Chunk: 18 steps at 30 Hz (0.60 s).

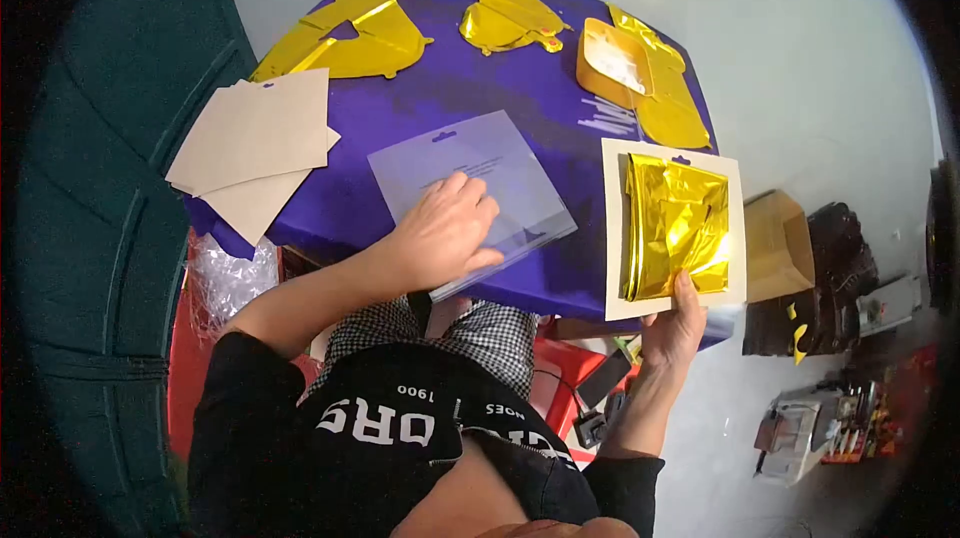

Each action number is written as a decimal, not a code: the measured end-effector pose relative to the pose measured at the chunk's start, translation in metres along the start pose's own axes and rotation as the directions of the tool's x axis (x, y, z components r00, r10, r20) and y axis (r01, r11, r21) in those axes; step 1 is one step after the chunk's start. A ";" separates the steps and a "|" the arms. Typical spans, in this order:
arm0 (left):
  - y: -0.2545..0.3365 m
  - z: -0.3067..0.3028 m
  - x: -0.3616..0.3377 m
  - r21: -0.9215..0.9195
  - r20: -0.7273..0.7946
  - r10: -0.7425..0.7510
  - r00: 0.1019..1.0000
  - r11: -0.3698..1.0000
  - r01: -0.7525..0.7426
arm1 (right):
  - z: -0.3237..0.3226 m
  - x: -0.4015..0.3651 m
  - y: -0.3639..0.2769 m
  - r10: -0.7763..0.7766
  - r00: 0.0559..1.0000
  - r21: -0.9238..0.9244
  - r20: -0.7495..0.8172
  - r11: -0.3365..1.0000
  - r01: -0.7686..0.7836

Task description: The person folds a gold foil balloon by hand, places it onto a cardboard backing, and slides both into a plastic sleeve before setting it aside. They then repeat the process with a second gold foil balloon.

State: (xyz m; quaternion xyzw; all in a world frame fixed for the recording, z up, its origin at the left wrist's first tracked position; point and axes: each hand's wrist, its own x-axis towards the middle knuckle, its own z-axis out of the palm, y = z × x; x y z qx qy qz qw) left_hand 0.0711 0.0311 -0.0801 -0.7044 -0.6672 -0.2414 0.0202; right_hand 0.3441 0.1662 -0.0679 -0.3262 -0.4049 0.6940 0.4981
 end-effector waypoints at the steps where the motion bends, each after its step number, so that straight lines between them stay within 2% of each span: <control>1: -0.003 0.003 0.005 0.001 0.017 -0.019 1.000 1.000 0.019 | 0.001 0.000 -0.002 0.006 1.000 -0.012 0.004 1.000 -0.006; 3: -0.012 0.010 0.011 -0.037 0.051 -0.044 0.998 0.998 0.046 | -0.007 0.000 -0.002 0.040 0.997 -0.014 0.070 0.999 -0.039; 7: -0.015 0.015 0.015 -0.020 0.083 -0.063 0.995 0.998 0.065 | -0.002 -0.005 0.000 0.020 0.998 -0.053 0.053 0.998 -0.018; 10: -0.015 0.013 0.017 -0.035 0.121 -0.085 0.989 0.995 0.090 | -0.016 -0.003 -0.001 0.094 0.985 -0.116 0.143 0.990 -0.077; 18: -0.005 0.014 0.011 -0.094 0.094 -0.105 0.990 0.989 0.114 | -0.007 -0.020 -0.014 0.154 0.980 -0.203 0.124 0.971 -0.127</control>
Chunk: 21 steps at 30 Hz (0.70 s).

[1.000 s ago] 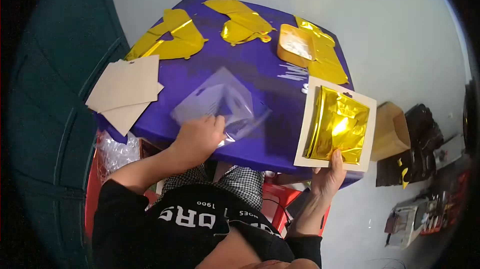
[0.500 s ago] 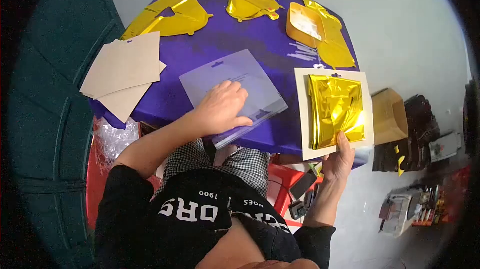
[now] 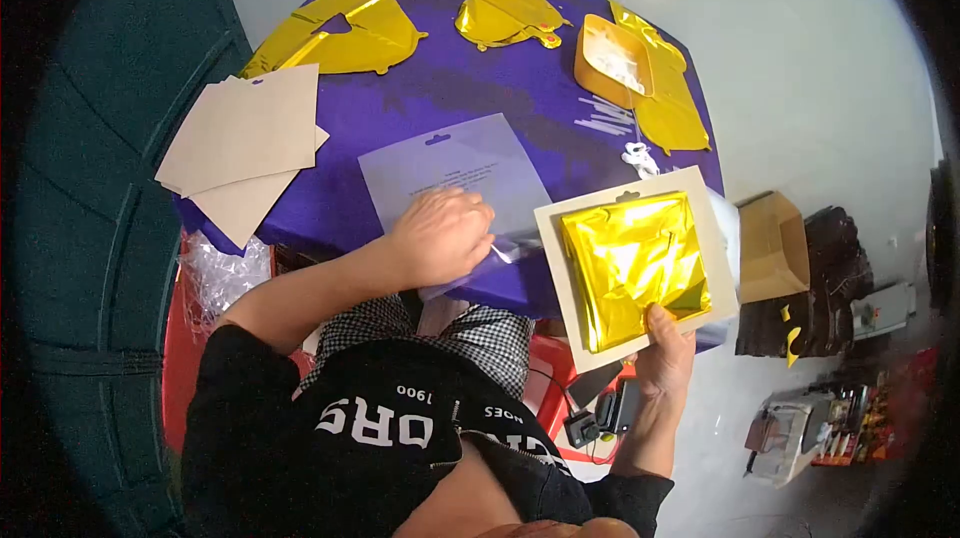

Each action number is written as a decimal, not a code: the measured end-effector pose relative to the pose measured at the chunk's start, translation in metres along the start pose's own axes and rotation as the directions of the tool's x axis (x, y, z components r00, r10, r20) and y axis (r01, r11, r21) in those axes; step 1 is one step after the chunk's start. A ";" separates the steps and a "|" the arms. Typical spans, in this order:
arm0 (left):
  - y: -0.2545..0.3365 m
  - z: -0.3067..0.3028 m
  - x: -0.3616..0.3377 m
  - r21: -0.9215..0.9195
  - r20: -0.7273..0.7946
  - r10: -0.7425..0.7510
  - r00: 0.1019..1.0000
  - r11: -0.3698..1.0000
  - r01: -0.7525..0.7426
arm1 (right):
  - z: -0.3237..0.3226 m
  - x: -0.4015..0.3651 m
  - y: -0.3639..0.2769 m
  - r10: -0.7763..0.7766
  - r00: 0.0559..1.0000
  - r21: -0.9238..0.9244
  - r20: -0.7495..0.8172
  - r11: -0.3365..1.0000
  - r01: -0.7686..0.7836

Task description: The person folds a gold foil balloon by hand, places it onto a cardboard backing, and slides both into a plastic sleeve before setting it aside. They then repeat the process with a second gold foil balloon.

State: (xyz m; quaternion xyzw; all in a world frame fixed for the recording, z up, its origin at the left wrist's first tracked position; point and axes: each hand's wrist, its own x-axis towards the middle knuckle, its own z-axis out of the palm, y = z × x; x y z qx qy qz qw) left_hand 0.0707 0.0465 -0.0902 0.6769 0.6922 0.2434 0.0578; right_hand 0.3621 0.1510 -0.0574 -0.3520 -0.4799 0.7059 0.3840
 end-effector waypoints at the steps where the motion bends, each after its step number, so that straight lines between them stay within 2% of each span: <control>1: 0.002 0.000 0.000 -0.019 0.017 -0.031 0.999 0.999 0.032 | 0.005 -0.002 -0.002 0.001 1.000 -0.014 -0.023 1.000 -0.001; 3: 0.007 0.000 -0.001 -0.057 0.054 -0.093 0.994 0.994 0.096 | 0.008 -0.006 -0.001 0.027 0.999 -0.064 -0.046 0.998 -0.030; 8: 0.016 0.002 0.000 -0.127 0.032 -0.118 0.993 0.984 0.121 | 0.017 -0.018 0.000 0.117 0.992 -0.220 -0.037 0.968 -0.122; 10: 0.017 0.001 0.000 -0.155 0.028 -0.135 0.990 0.978 0.138 | 0.015 -0.019 0.000 0.226 0.974 -0.320 -0.036 0.920 -0.225; 12: 0.017 0.000 0.001 -0.176 0.023 -0.161 0.987 0.971 0.162 | 0.008 -0.017 0.006 0.332 0.943 -0.289 0.027 0.905 -0.311; 21: 0.022 -0.001 0.001 -0.185 0.051 -0.219 0.974 0.957 0.225 | 0.001 -0.017 0.028 0.502 0.847 -0.153 0.177 0.864 -0.480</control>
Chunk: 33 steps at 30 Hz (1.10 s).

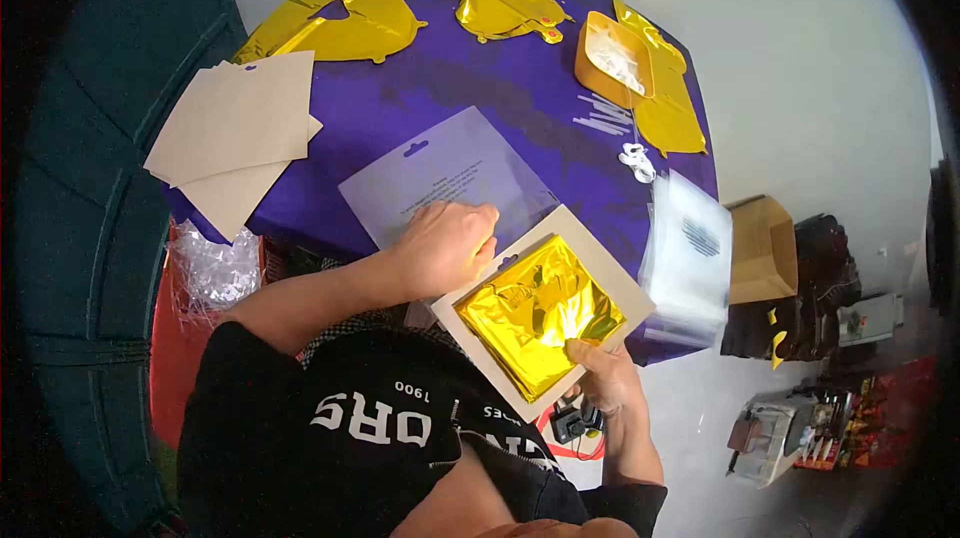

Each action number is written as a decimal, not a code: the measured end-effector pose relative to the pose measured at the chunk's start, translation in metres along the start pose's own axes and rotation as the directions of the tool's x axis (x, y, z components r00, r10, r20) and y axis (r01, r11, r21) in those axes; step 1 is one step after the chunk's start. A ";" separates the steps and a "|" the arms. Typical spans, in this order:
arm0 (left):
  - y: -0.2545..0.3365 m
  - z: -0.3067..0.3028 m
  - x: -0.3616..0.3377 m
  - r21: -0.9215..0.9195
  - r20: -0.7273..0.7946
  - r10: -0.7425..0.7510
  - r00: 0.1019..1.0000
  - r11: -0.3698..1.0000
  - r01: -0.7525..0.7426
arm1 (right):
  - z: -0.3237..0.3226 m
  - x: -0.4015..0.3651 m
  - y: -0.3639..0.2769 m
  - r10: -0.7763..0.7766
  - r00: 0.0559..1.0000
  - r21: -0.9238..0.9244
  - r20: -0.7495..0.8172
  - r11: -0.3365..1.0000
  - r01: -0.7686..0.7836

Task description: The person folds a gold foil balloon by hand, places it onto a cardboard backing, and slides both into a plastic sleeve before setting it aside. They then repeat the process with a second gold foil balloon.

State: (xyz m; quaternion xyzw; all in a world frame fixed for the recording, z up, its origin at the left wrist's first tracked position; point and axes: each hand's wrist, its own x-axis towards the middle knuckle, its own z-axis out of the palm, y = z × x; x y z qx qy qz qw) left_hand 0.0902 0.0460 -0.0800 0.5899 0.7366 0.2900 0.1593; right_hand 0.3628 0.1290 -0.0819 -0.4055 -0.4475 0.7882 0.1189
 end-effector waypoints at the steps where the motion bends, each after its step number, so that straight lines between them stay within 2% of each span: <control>1: 0.000 0.000 0.000 -0.002 0.002 0.002 1.000 1.000 -0.002 | -0.001 0.001 0.001 0.005 1.000 0.010 0.020 1.000 -0.005; 5: -0.001 0.001 -0.002 -0.002 -0.008 0.037 0.999 0.999 -0.037 | 0.002 0.002 0.002 0.042 0.999 0.025 -0.026 0.999 -0.041; 8: -0.001 0.002 -0.004 0.012 0.004 0.050 0.999 0.999 -0.050 | 0.005 0.004 0.004 0.008 0.999 0.034 -0.033 0.999 -0.007; 14: 0.001 0.001 -0.005 0.007 0.049 0.099 0.994 0.995 -0.100 | 0.006 0.008 0.008 -0.006 1.000 0.029 0.006 1.000 0.006; 23: 0.007 -0.001 -0.009 0.086 0.098 0.194 0.976 0.975 -0.203 | 0.026 0.011 0.012 0.033 0.993 0.027 -0.113 0.999 -0.030; 26: 0.008 0.003 -0.010 0.132 0.096 0.200 0.975 0.968 -0.212 | 0.018 0.017 0.018 0.037 0.999 0.031 0.022 0.999 -0.038; 29: 0.010 0.006 -0.013 0.174 0.075 0.206 0.976 0.961 -0.217 | 0.024 0.023 0.026 -0.022 0.997 0.102 0.078 0.995 0.014; 33: 0.009 0.010 -0.016 0.186 0.078 0.260 0.962 0.945 -0.270 | 0.045 0.025 0.029 -0.033 0.999 0.102 0.038 0.994 0.028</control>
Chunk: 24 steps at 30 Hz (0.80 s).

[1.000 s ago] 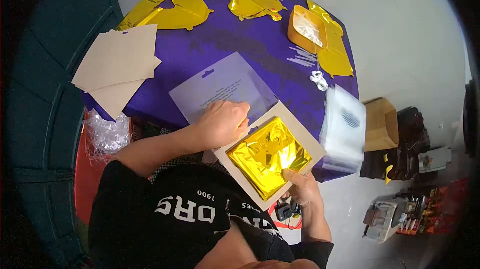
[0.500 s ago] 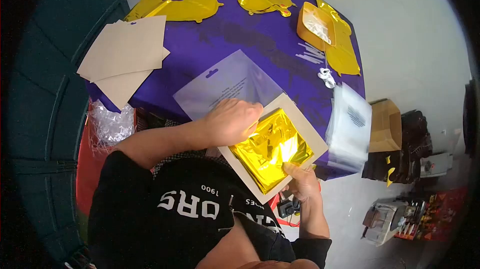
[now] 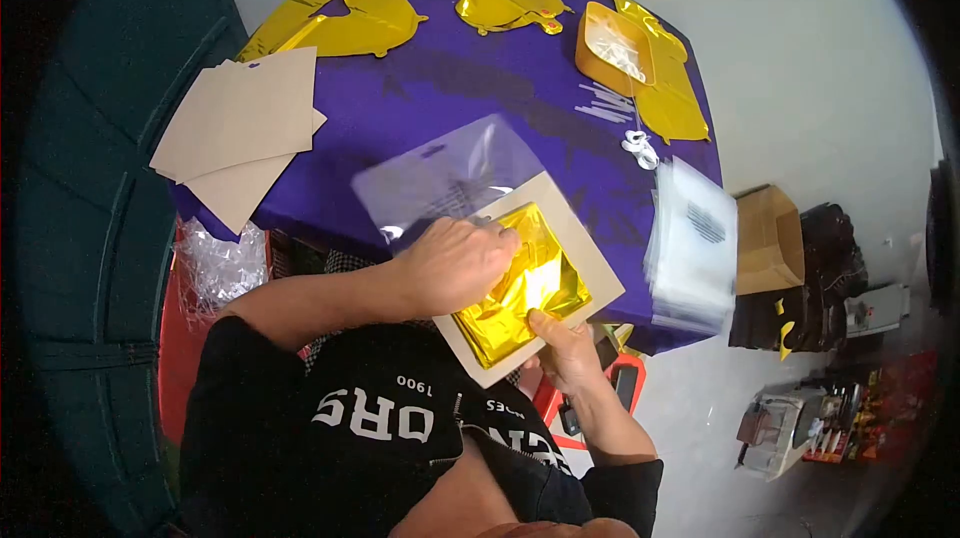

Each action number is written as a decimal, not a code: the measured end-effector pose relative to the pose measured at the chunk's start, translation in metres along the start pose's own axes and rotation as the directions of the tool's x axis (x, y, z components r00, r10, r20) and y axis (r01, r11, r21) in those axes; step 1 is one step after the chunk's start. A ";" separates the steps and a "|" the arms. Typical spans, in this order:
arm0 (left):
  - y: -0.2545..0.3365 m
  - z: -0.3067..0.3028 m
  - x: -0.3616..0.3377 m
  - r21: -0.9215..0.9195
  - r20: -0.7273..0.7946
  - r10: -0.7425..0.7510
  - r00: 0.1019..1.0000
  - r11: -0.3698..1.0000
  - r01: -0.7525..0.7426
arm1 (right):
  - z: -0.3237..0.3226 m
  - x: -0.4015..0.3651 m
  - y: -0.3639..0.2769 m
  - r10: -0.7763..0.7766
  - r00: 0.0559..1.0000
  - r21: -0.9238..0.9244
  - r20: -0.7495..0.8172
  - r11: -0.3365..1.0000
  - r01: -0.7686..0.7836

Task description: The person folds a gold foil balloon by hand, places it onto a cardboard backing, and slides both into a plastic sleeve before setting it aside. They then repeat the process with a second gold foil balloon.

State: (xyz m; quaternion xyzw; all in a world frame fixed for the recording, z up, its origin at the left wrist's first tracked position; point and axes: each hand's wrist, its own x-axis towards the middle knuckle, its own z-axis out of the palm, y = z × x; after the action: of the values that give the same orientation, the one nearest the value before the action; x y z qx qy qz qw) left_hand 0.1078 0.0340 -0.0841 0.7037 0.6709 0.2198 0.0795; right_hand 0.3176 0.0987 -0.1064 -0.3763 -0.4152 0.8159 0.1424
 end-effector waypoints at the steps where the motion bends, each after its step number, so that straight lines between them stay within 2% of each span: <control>1: 0.000 0.001 -0.001 0.001 0.004 0.010 1.000 1.000 -0.010 | -0.002 0.004 0.006 -0.019 0.998 0.046 0.063 0.999 0.016; 3: -0.001 0.000 -0.003 0.006 0.011 0.030 0.999 1.000 -0.030 | 0.009 0.004 0.009 -0.049 0.998 0.043 0.024 0.998 0.048; 6: -0.007 -0.018 -0.019 -0.126 -0.354 -0.023 0.935 0.992 -0.023 | 0.009 0.007 0.017 -0.137 0.990 0.038 0.024 0.990 0.136; 7: -0.013 -0.018 -0.024 -0.094 -0.490 -0.114 0.865 0.993 0.078 | 0.009 0.008 0.019 -0.159 0.987 0.046 0.021 0.986 0.158; 8: -0.016 -0.021 -0.028 -0.203 -0.566 -0.249 0.786 0.966 0.160 | 0.009 0.008 0.020 -0.182 0.983 0.054 0.018 0.982 0.180; 10: -0.020 -0.027 -0.037 -0.434 -0.645 -0.505 0.573 0.860 0.270 | 0.016 0.005 0.017 -0.221 0.975 0.092 0.031 0.972 0.217; 11: -0.023 -0.025 -0.043 -0.678 -0.527 -0.598 0.604 0.724 0.126 | 0.019 0.005 0.018 -0.250 0.967 0.099 0.044 0.965 0.244; 12: -0.027 -0.023 -0.048 -0.861 -0.389 -0.650 0.653 0.508 -0.007 | 0.023 0.005 0.018 -0.276 0.959 0.106 0.058 0.957 0.269; 13: -0.028 -0.021 -0.052 -0.965 -0.245 -0.657 0.713 0.234 -0.116 | 0.026 0.006 0.019 -0.273 0.958 0.096 0.083 0.959 0.265; 16: -0.022 -0.032 -0.055 -0.944 0.088 -0.503 0.860 -0.317 -0.088 | 0.032 0.006 0.029 -0.259 0.947 0.038 0.188 0.966 0.256; 18: -0.030 -0.029 -0.060 -0.949 0.081 -0.492 0.867 -0.305 -0.084 | 0.026 0.014 0.047 -0.258 0.921 -0.034 0.293 0.960 0.279; 19: -0.031 -0.033 -0.061 -0.944 0.104 -0.481 0.870 -0.324 -0.066 | 0.019 0.017 0.046 -0.295 0.852 -0.276 0.432 0.857 0.436; 20: -0.033 -0.035 -0.063 -0.938 0.127 -0.470 0.874 -0.343 -0.048 | 0.008 0.011 0.043 -0.236 0.851 -0.406 0.469 0.798 0.445; 21: -0.038 -0.035 -0.069 -0.958 0.147 -0.471 0.870 -0.286 0.007 | 0.007 -0.002 0.027 -0.171 0.851 -0.525 0.496 0.721 0.452; 22: -0.040 -0.035 -0.075 -0.948 0.179 -0.448 0.876 -0.315 0.033 | 0.001 -0.009 0.013 -0.103 0.851 -0.631 0.515 0.627 0.457; 24: -0.040 -0.035 -0.085 -0.926 0.237 -0.401 0.885 -0.369 0.081 | -0.037 -0.007 -0.011 -0.018 0.789 -0.699 0.615 0.451 0.555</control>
State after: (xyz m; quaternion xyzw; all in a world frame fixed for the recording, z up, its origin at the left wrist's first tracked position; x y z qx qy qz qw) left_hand 0.0560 -0.0518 -0.0863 0.1573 0.3567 0.7100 0.5864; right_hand 0.3484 0.1229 -0.1081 -0.0779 -0.8430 0.5308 -0.0390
